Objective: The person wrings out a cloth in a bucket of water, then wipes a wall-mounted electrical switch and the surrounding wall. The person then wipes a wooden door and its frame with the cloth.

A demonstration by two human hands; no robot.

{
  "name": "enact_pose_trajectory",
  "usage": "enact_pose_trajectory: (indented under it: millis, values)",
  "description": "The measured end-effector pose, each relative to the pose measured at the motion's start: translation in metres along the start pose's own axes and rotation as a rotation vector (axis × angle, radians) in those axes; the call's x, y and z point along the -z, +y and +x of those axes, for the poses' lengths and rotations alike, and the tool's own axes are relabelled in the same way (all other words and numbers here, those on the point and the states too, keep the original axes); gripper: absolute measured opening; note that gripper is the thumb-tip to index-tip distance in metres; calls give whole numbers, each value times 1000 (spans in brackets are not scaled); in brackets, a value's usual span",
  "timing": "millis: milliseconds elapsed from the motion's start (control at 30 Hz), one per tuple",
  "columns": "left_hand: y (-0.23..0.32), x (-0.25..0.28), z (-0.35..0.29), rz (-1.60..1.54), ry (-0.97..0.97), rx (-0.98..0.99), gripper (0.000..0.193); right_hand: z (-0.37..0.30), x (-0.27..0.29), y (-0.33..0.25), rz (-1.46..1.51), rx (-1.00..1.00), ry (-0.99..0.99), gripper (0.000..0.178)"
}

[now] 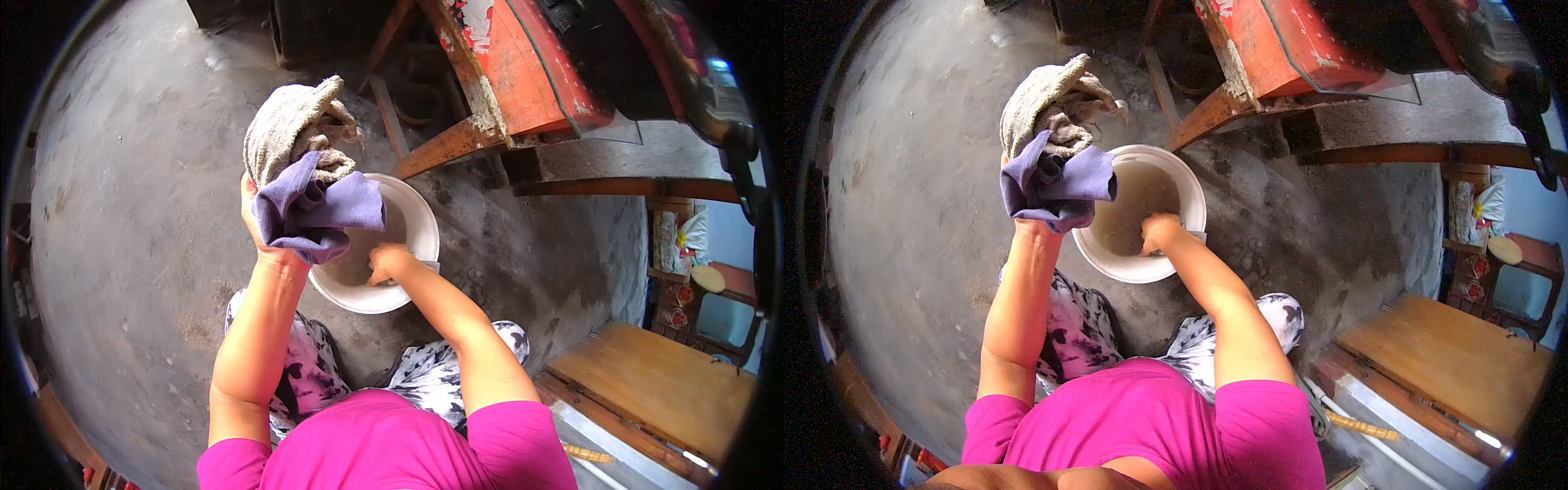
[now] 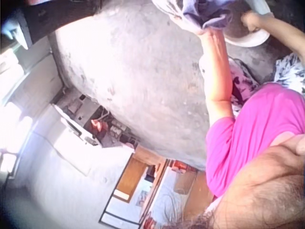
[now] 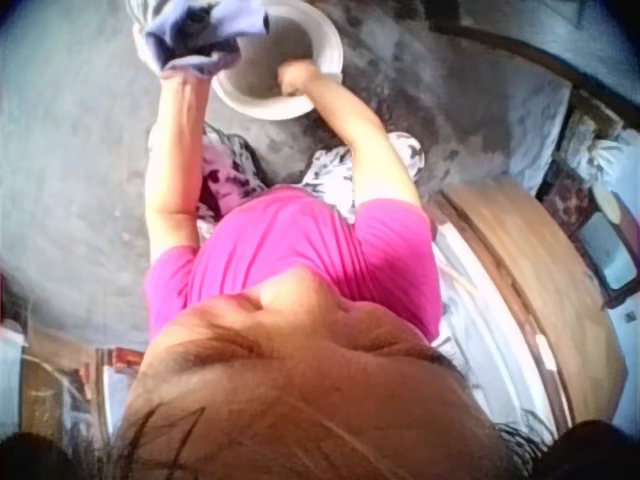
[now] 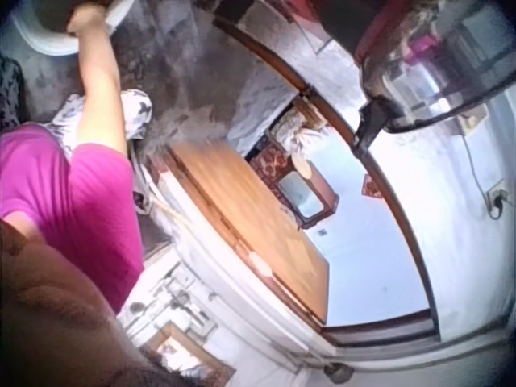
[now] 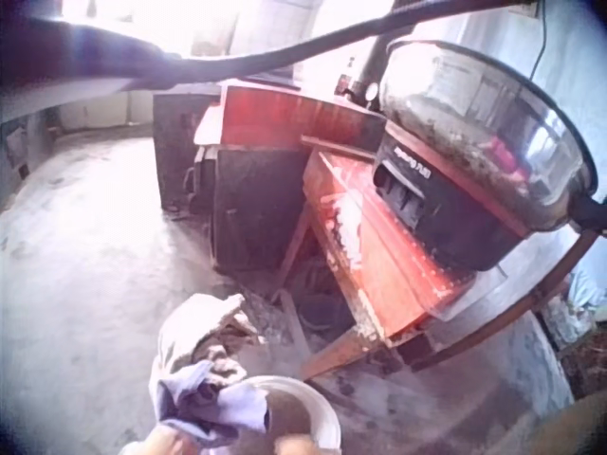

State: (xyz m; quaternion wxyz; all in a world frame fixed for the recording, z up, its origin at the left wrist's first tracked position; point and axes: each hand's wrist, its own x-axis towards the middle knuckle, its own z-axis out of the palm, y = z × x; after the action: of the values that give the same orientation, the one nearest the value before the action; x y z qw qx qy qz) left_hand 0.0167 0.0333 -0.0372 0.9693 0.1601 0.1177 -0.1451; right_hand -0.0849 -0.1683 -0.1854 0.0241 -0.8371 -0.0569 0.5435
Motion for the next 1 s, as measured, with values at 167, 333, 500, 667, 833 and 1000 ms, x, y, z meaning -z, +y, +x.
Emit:
enact_pose_trajectory:
  millis: [167, 333, 500, 667, 833, 1000]
  values:
    - [6, 4, -1, 103, -2, -56, 41, 0, -16, -8, -40, -49, 70, 51]
    - [11, 28, 3, 297, -11, -177, 51, -8, -17, -8, -239, 27, 118, 49]
    - [3, 29, 6, 217, 11, -68, 45, 14, -38, 8, 44, 131, 56, 44]
    - [7, 59, 9, 205, -61, -45, 55, -6, -30, -4, 292, 181, 214, 39]
    - [0, -5, 6, -42, 71, -81, 44, 13, -45, -1, 614, 34, 436, 49]
    - [0, -25, -5, -113, 77, -18, 48, -36, -18, -12, 1147, 9, -147, 69]
